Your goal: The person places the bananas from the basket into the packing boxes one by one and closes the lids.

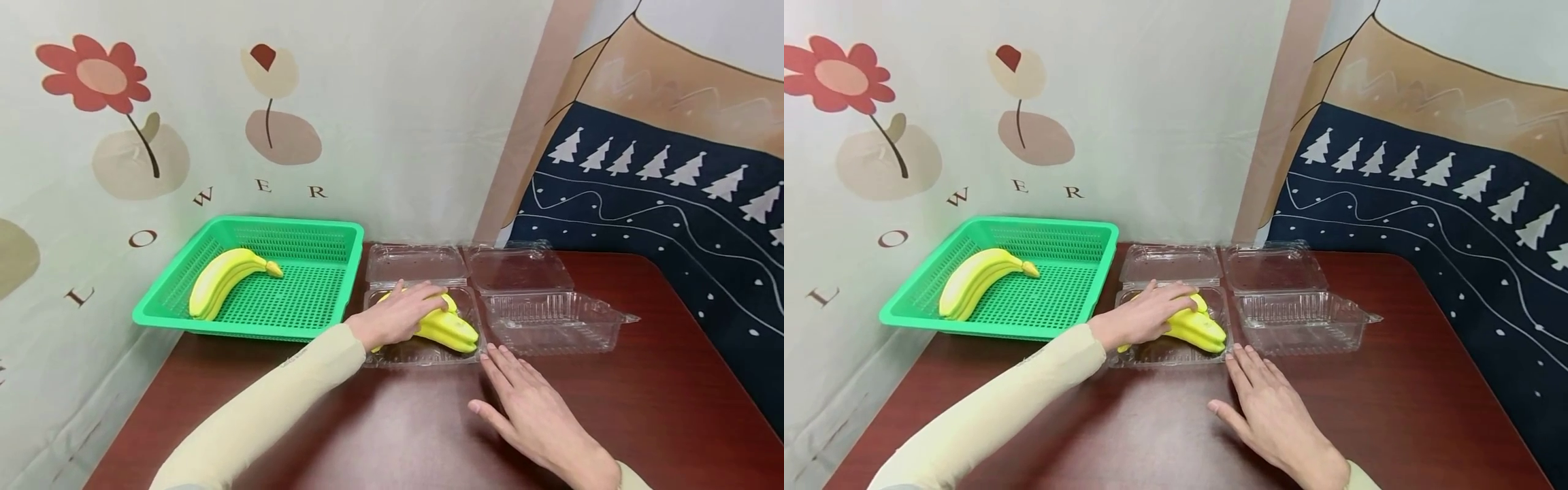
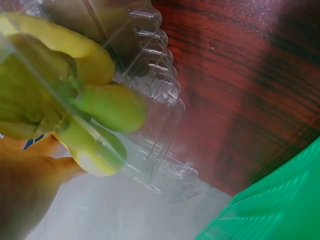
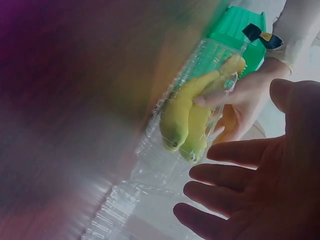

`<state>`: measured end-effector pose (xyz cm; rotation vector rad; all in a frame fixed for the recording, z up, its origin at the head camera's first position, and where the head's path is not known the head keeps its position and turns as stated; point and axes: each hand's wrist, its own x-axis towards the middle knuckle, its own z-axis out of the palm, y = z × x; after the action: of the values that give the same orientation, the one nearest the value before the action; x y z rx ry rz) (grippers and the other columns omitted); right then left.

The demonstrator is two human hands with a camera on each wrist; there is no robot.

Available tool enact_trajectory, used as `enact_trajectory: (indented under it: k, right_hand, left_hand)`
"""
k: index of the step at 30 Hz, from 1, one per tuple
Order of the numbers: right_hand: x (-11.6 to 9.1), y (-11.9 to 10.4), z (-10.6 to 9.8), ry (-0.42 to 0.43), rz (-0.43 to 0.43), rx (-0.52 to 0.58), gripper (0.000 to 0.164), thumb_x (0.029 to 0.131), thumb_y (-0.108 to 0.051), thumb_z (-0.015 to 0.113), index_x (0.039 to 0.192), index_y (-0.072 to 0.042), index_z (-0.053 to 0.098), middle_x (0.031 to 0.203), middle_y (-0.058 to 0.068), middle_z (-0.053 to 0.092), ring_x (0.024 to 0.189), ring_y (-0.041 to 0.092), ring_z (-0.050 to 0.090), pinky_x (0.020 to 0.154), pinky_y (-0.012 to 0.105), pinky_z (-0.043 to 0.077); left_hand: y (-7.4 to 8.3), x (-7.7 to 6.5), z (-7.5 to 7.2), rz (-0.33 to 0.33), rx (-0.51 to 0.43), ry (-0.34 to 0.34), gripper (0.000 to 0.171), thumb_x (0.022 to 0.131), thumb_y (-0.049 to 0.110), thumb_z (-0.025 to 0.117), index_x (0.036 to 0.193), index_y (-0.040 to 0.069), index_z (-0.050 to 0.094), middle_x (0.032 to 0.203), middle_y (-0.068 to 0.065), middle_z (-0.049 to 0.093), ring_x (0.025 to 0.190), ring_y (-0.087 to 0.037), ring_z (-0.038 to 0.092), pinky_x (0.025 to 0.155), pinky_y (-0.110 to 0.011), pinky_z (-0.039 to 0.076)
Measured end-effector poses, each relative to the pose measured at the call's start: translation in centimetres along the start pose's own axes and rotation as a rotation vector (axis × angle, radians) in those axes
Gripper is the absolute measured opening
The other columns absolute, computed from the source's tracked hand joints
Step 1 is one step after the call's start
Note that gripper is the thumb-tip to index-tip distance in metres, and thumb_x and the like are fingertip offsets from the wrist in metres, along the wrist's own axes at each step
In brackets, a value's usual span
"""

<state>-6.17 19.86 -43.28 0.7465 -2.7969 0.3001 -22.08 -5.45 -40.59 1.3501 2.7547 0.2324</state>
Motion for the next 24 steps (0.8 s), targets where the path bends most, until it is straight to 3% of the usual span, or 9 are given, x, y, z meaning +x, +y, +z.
enact_trajectory:
  k: [5,8,12,19,24]
  right_hand:
    - [0.1,-0.1,-0.3,0.033,-0.014,0.002,0.071,0.098,-0.052,0.064,0.142,0.003,0.059,0.151,0.022,0.052,0.141,0.039,0.049,0.109,0.056,0.044]
    - [0.3,-0.3,-0.4,0.023,-0.012,0.011,0.07,0.099,-0.053,0.063,0.144,0.002,0.059,0.153,0.021,0.05,0.142,0.039,0.047,0.11,0.055,0.044]
    - [1.0,-0.6,-0.7,0.014,-0.003,0.037,0.072,0.1,-0.054,0.061,0.147,0.0,0.056,0.157,0.019,0.047,0.144,0.038,0.045,0.111,0.055,0.043]
    - [3.7,-1.1,-2.0,0.079,-0.01,0.104,0.074,0.1,-0.052,0.062,0.152,0.0,0.049,0.162,0.018,0.04,0.148,0.039,0.039,0.114,0.056,0.04]
    - [6.0,-1.6,-2.3,0.099,-0.003,0.198,0.076,0.101,-0.05,0.061,0.156,-0.001,0.043,0.166,0.013,0.033,0.152,0.037,0.032,0.117,0.056,0.035]
  left_hand:
    - [0.3,-1.0,-0.5,-0.047,-0.01,-0.007,0.064,0.093,0.016,0.077,0.15,0.023,0.05,0.169,-0.005,0.028,0.154,-0.034,0.027,0.117,-0.07,0.023]
    - [0.4,-2.0,-0.7,-0.086,-0.041,0.026,0.064,0.097,0.023,0.073,0.155,0.022,0.046,0.169,-0.006,0.027,0.155,-0.033,0.026,0.119,-0.068,0.021]
    - [0.6,-3.2,-1.3,-0.13,-0.091,0.119,0.064,0.1,0.032,0.068,0.157,0.019,0.043,0.169,-0.009,0.027,0.155,-0.033,0.026,0.121,-0.064,0.021]
    - [1.3,-4.1,-2.3,-0.197,-0.131,0.283,0.069,0.1,0.048,0.061,0.158,0.015,0.043,0.168,-0.008,0.029,0.155,-0.032,0.026,0.123,-0.06,0.019]
    - [1.8,-4.9,-1.8,-0.282,-0.215,0.374,0.073,0.099,0.054,0.057,0.158,0.013,0.043,0.168,-0.007,0.031,0.154,-0.033,0.028,0.123,-0.058,0.02]
